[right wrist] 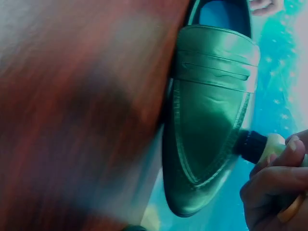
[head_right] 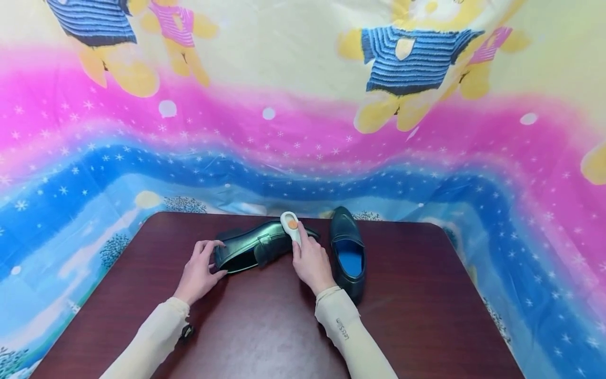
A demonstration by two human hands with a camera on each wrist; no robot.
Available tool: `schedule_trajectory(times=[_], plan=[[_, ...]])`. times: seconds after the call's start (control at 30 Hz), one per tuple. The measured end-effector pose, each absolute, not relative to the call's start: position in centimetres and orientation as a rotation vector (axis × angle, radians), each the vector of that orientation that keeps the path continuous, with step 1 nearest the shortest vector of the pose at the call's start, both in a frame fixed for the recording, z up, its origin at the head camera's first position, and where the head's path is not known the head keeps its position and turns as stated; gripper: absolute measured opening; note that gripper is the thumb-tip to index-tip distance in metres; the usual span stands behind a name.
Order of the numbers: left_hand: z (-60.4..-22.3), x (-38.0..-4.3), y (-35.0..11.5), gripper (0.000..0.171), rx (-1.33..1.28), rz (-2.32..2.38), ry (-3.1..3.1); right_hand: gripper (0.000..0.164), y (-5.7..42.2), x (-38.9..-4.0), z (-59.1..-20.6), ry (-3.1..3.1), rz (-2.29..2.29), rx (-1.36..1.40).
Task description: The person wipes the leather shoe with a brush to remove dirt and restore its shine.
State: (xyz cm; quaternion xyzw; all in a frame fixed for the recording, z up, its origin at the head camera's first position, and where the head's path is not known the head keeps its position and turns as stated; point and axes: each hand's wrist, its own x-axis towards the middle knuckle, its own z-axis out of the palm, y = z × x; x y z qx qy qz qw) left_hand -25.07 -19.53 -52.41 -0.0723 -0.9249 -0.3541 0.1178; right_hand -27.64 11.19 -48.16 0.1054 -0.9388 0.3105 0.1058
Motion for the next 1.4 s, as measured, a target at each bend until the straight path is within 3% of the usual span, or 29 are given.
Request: schedule_trajectory(times=[0.2,0.4,0.53,0.77,1.13,1.4], plan=[[-52.1,-25.8,-20.8,0.066,0.063,-1.622,-2.653,0.058,11.4,-27.8,-48.5,-2.761,0.9,0.274],[-51.9,-26.9,-20.3,0.089,0.395,-1.936,-2.696,0.057,11.1,-27.9,-48.8,-2.781,0.903,0.265],[-51.9,-27.6,-18.9,0.102,0.42,-1.922,-2.693,0.056,11.1,-28.0,-48.9,-2.763,0.897,0.23],[-52.0,-28.0,-17.9,0.08,0.465,-2.035,-2.531,0.057,10.8,-28.0,-48.9,-2.74,0.901,0.217],[-51.9,-27.7,-16.8,0.076,0.414,-2.107,-2.434,0.058,10.3,-27.3,-49.2,-2.714,0.941,0.246],[-51.4,-27.6,-15.6,0.085,0.372,-2.38,-2.259,0.055,9.1,-26.4,-48.9,-2.599,0.976,0.362]])
